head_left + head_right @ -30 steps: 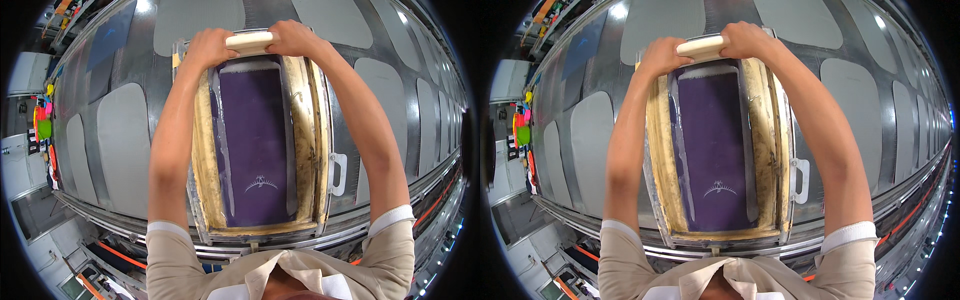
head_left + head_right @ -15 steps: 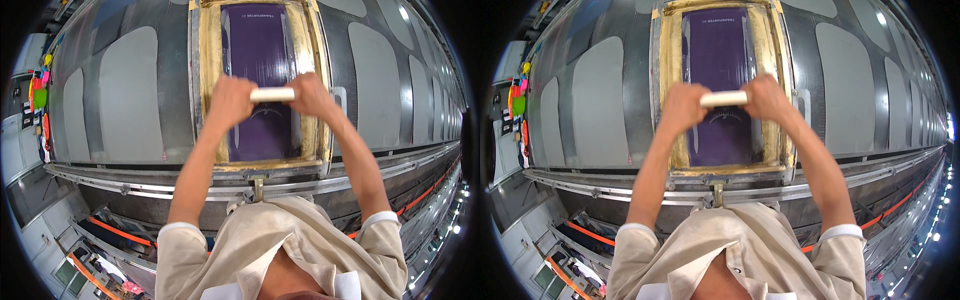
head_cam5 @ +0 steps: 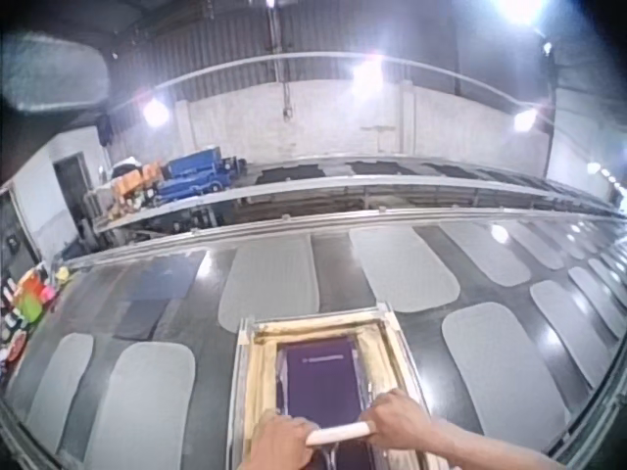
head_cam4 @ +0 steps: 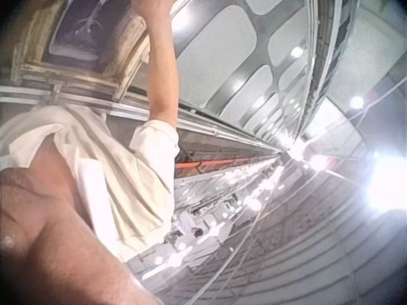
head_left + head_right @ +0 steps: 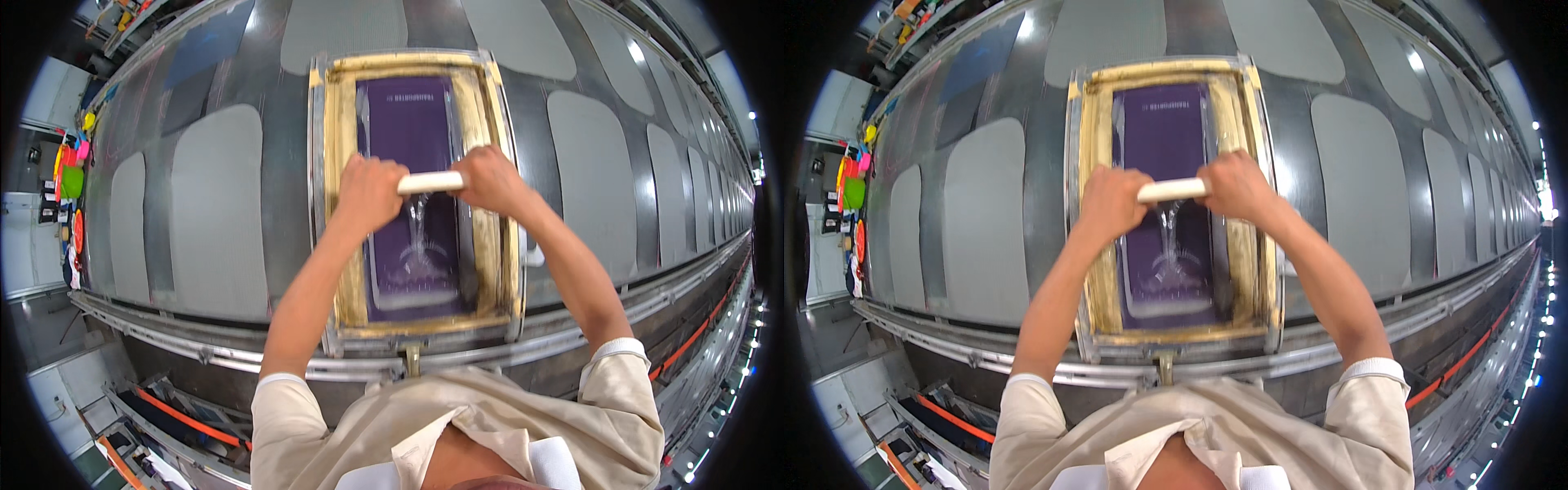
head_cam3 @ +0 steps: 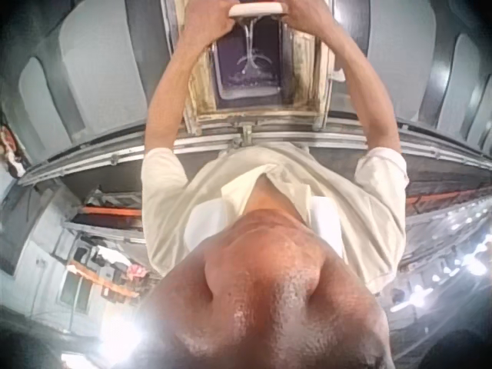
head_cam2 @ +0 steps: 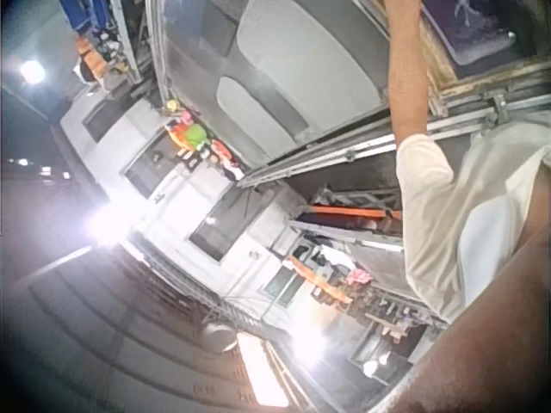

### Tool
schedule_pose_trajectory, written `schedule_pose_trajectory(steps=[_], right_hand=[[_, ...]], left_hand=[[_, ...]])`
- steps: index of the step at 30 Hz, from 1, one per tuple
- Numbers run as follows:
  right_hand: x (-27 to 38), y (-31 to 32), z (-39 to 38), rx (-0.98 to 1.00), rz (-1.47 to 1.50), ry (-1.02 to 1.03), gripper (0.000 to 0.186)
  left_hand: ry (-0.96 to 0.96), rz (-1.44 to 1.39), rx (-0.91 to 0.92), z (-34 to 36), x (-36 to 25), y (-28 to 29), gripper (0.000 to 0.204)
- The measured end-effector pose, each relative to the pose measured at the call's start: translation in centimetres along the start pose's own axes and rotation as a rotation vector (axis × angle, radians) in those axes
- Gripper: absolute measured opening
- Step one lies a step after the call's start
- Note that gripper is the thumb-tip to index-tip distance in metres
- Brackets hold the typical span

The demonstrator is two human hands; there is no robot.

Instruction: The person repeatedly rolls a white squeegee over a purple screen-printing frame to spread ink evenly across the mesh. The person maintains a steady rhythm and consistent pressure throughout the process.

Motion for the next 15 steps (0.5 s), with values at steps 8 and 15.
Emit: schedule_pose_trajectory(steps=[8,15], right_hand=[[-14.1,4.7,18.1,0.06,0.045,-0.155,0.036],[-15.4,2.7,18.8,-0.015,0.077,-0.222,0.032]], left_hand=[[0.06,0.096,-0.003,20.1,11.2,2.2,0.039],[0.123,-0.003,0.067,20.4,12.7,0.8,0.036]])
Point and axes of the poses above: each hand's wrist, its own z-axis towards the middle knuckle, its own y-axis out of the back of the hand, x = y × z, the point moved 6 cm from there along z, towards the middle knuckle, and after that the axes turned 3 degrees about x, right-handed, at the moved point
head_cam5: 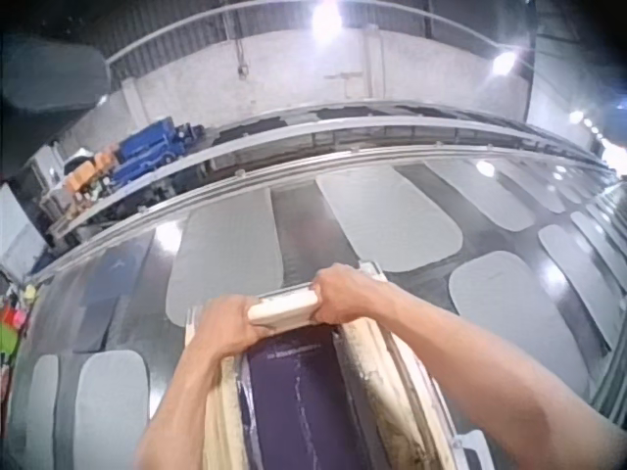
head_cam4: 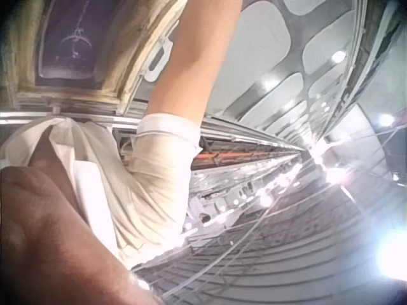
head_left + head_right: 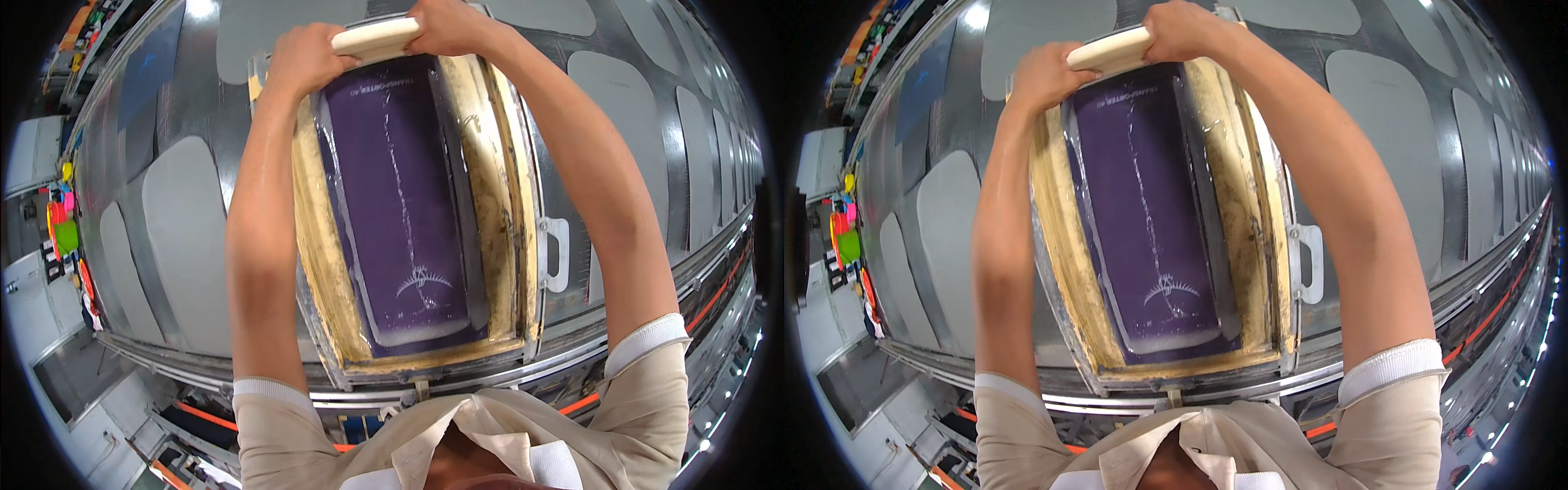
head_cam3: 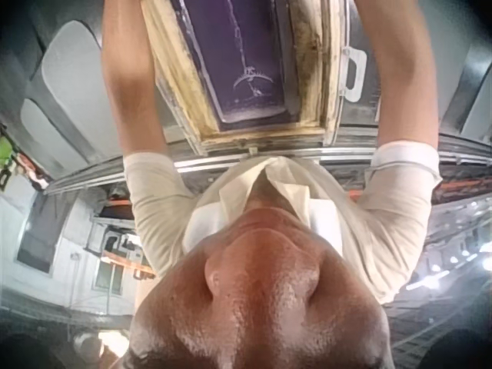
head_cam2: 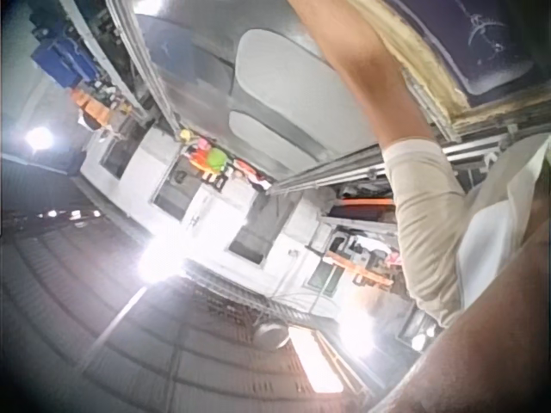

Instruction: The person repeatedly rolls a white squeegee over a purple screen-printing frame to spread ink evenly across the mesh. The person maintains a steady rhythm and consistent pressure throughout the process.

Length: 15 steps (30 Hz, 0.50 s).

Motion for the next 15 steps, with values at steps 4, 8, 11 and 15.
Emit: schedule_pose_trajectory(steps=[4,8,11,15], right_hand=[[0.8,-1.3,-4.9,-0.008,-0.003,-0.039,0.032],[5.6,-3.7,-13.7,-0.047,0.042,0.137,0.03],[8.7,-5.7,-22.5,-0.037,0.104,0.188,0.021],[13.1,-8.4,-34.4,0.015,0.156,0.134,0.025]], left_hand=[[-0.036,0.032,-0.005,-3.8,-2.0,-1.7,0.035],[-0.026,0.024,0.035,-12.7,-6.1,-2.7,0.024],[-0.059,-0.074,0.04,-21.1,-10.4,-4.0,0.017],[-0.096,-0.081,-0.035,-33.0,-15.7,-7.0,0.02]])
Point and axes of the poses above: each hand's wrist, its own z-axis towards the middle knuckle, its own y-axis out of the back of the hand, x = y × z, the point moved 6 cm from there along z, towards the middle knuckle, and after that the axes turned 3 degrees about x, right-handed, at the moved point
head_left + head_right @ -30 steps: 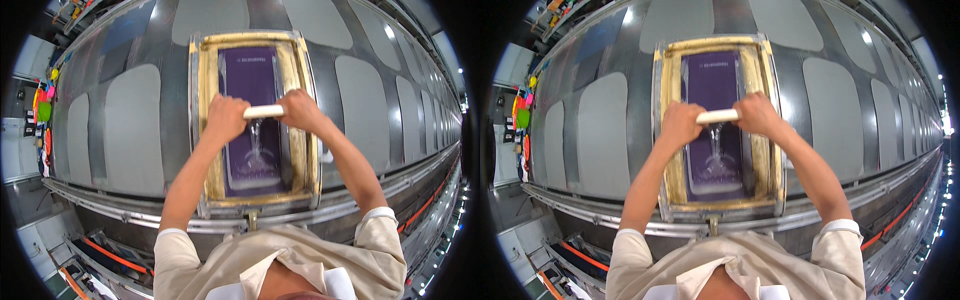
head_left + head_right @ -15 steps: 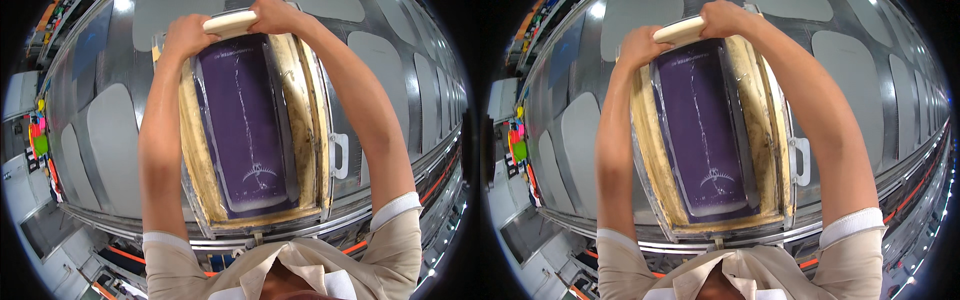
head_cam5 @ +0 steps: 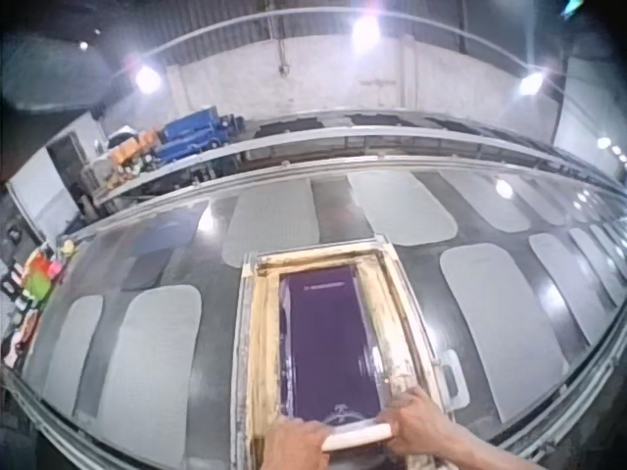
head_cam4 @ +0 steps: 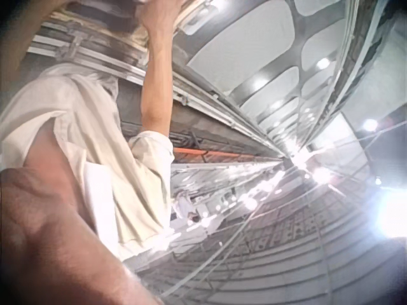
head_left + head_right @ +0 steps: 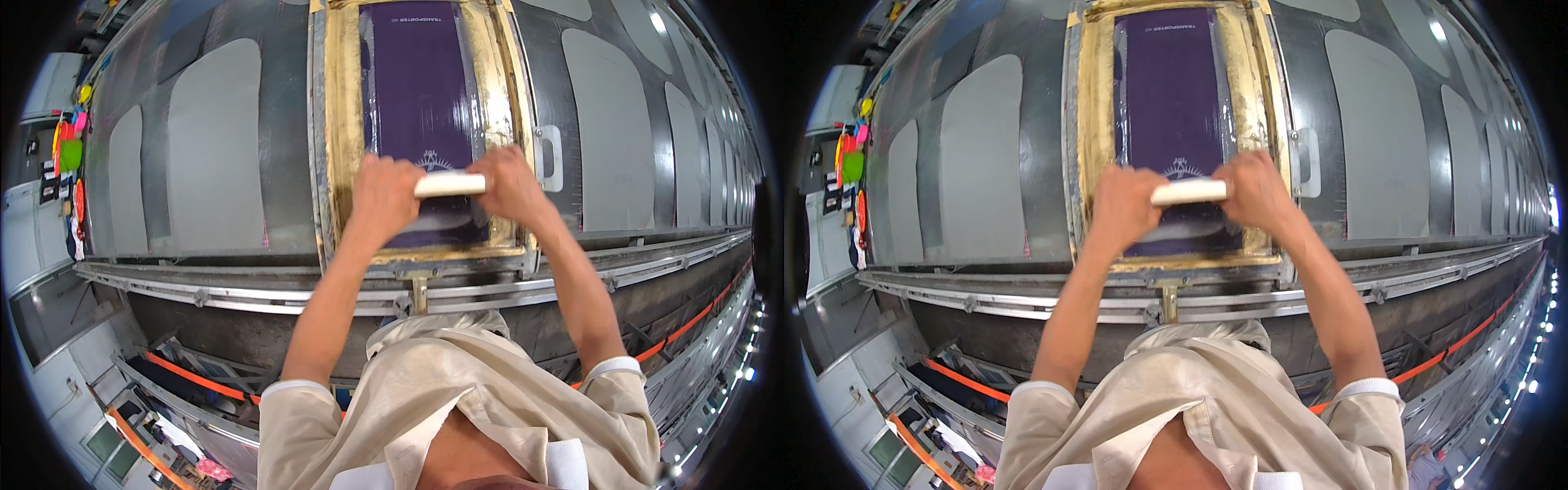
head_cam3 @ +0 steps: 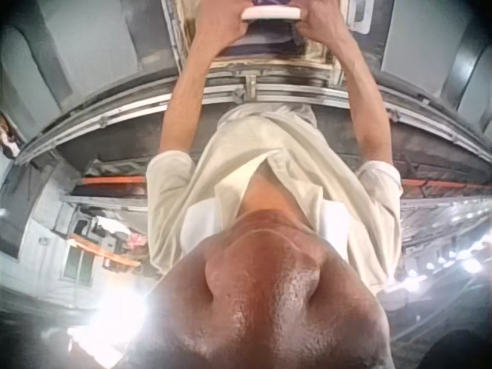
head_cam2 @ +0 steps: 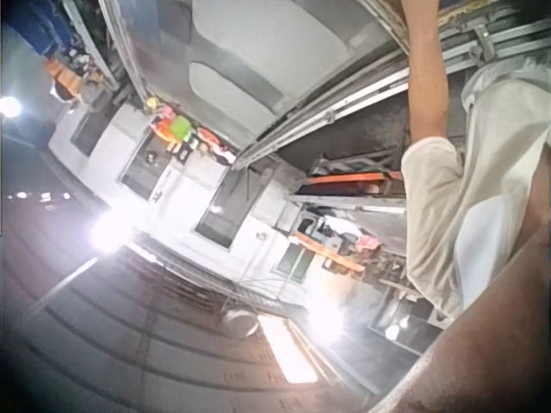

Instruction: The person repeatedly rolls a white squeegee over a purple screen-printing frame to spread ink evenly across the mesh. The person maintains a steady rhythm and consistent pressure throughout the process.

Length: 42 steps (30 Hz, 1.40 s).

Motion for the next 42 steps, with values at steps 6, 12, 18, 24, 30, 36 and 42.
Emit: schedule_pose_trajectory(steps=[6,12,18,24,30,36,42], right_hand=[[5.0,1.7,-4.3,0.011,0.213,-0.031,0.042],[-17.8,1.8,-4.0,-0.614,0.081,-0.654,0.045],[-18.7,1.4,-3.2,-0.635,0.287,-0.634,0.036],[-9.7,4.6,0.7,-0.683,0.351,-0.52,0.03],[3.1,-7.7,10.9,-0.716,0.522,-0.478,0.027],[18.3,-13.2,19.5,-0.73,0.562,-0.514,0.026],[21.9,-13.2,20.6,-0.718,0.496,-0.586,0.028]], left_hand=[[0.103,-0.022,-0.095,-7.5,-2.3,-0.1,0.027],[0.052,0.117,-0.053,-6.4,-2.5,-2.2,0.017],[0.047,0.09,-0.106,-7.5,-2.2,-2.2,0.017],[0.091,0.047,-0.129,-10.5,1.5,2.7,0.021],[0.21,0.082,0.009,-19.2,17.4,10.0,0.03],[0.102,0.107,-0.193,-31.0,28.3,17.2,0.029],[0.032,0.149,-0.139,-37.1,28.2,16.5,0.043]])
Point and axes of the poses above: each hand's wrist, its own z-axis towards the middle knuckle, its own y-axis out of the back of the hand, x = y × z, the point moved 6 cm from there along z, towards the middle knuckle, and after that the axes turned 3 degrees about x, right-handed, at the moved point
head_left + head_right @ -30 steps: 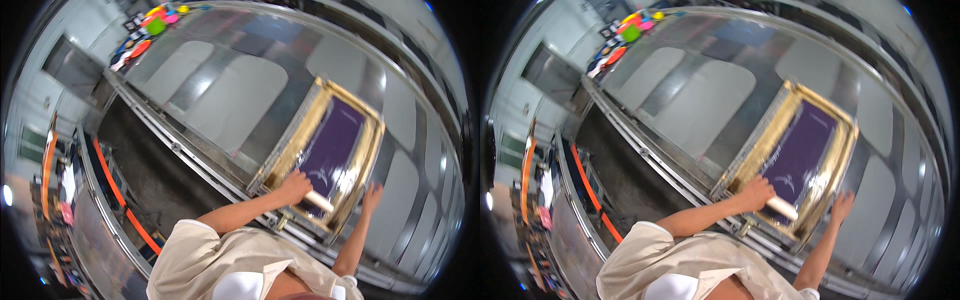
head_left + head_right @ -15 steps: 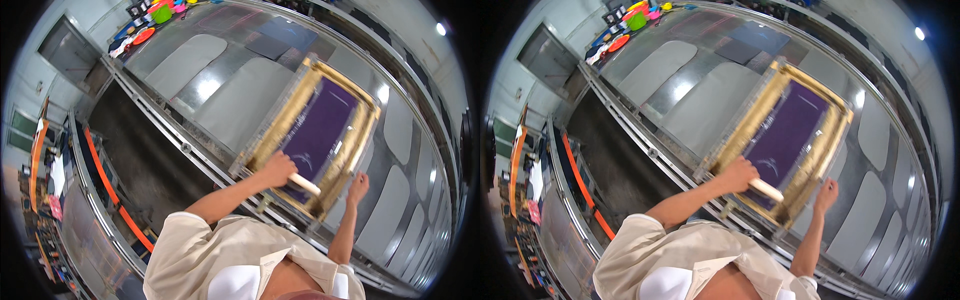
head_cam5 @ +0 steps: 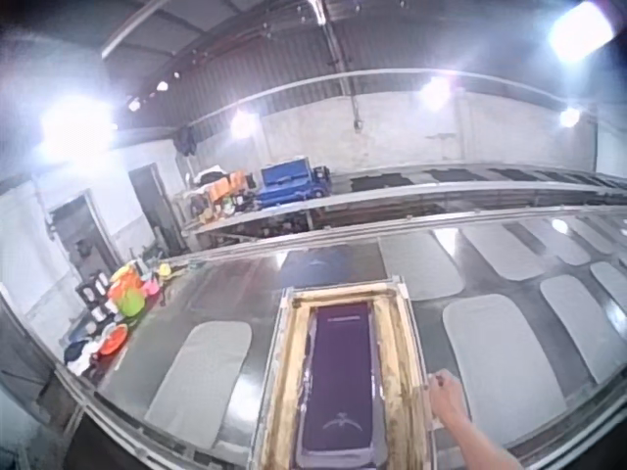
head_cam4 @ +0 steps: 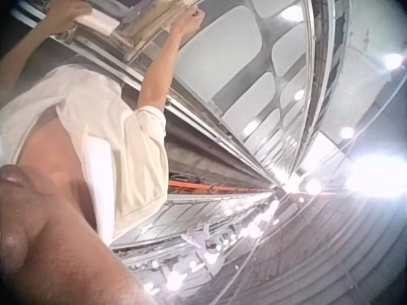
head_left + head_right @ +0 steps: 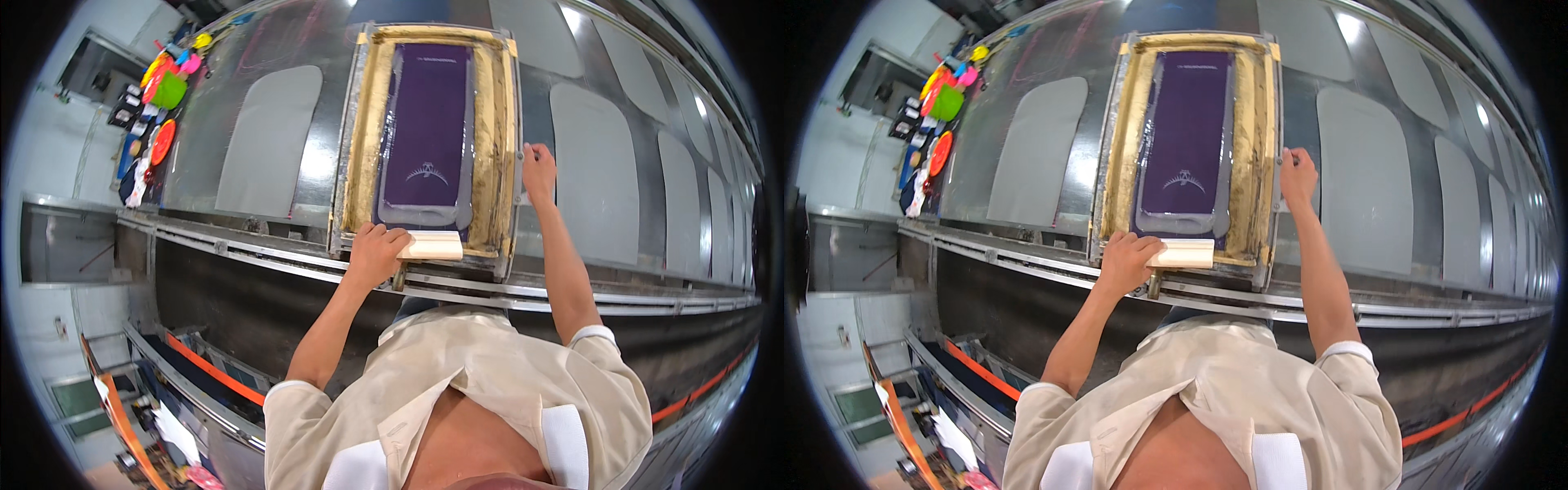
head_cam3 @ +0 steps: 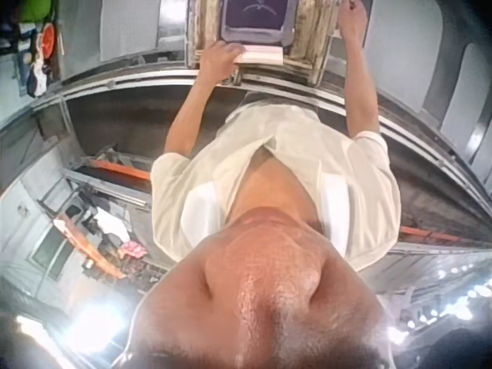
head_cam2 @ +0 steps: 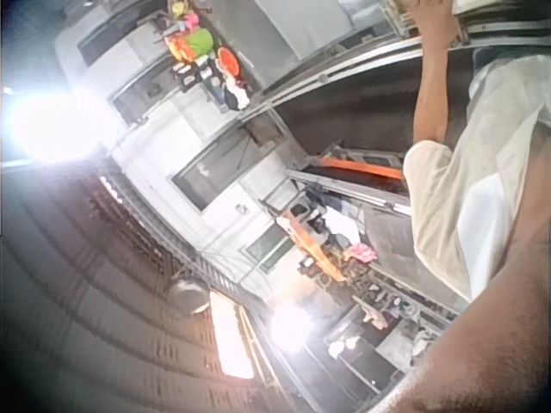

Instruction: The person repeatedly rolls a white squeegee over a purple screen-printing frame to spread ink evenly across the mesh. The person maintains a steady rhythm and consistent pressure throughout the process.

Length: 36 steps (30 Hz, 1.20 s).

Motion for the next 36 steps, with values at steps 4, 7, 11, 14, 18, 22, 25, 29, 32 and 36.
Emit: schedule_pose_trajectory(steps=[4,7,11,14,18,22,25,29,32,36], right_hand=[[-0.2,0.1,0.2,0.006,-0.03,-0.069,0.029],[-0.7,0.2,0.6,0.021,-0.05,-0.126,0.029],[-1.5,-0.7,1.1,0.031,-0.08,-0.137,0.029],[-0.8,-0.2,0.9,0.142,-0.229,-0.126,0.029],[0.3,-0.3,4.6,0.283,-0.338,0.004,0.025],[7.7,-3.4,11.8,0.282,-0.171,0.397,0.037],[14.4,-8.0,17.2,0.431,-0.175,0.624,0.047],[19.0,-15.2,23.3,0.696,-0.456,0.688,0.049],[18.8,-18.5,26.7,0.753,-0.625,0.583,0.042],[16.9,-20.4,26.5,0.727,-0.656,0.61,0.03]], left_hand=[[-0.038,0.017,-0.02,-0.8,-0.1,-1.1,0.047],[-0.071,-0.014,-0.031,0.4,0.6,-1.1,0.042],[-0.094,-0.02,-0.042,5.1,3.2,-0.8,0.045],[-0.099,0.001,-0.064,11.4,7.0,-0.9,0.049],[-0.127,0.084,-0.103,22.8,13.2,-2.2,0.046],[-0.115,0.082,-0.151,34.9,19.4,-2.8,0.03],[-0.118,-0.013,-0.093,40.1,21.2,-1.9,0.019],[0.029,-0.092,0.049,44.8,23.3,-0.5,0.025],[0.071,-0.078,0.18,47.9,24.3,-1.1,0.034],[0.098,-0.068,0.195,47.3,24.2,-2.1,0.038]])
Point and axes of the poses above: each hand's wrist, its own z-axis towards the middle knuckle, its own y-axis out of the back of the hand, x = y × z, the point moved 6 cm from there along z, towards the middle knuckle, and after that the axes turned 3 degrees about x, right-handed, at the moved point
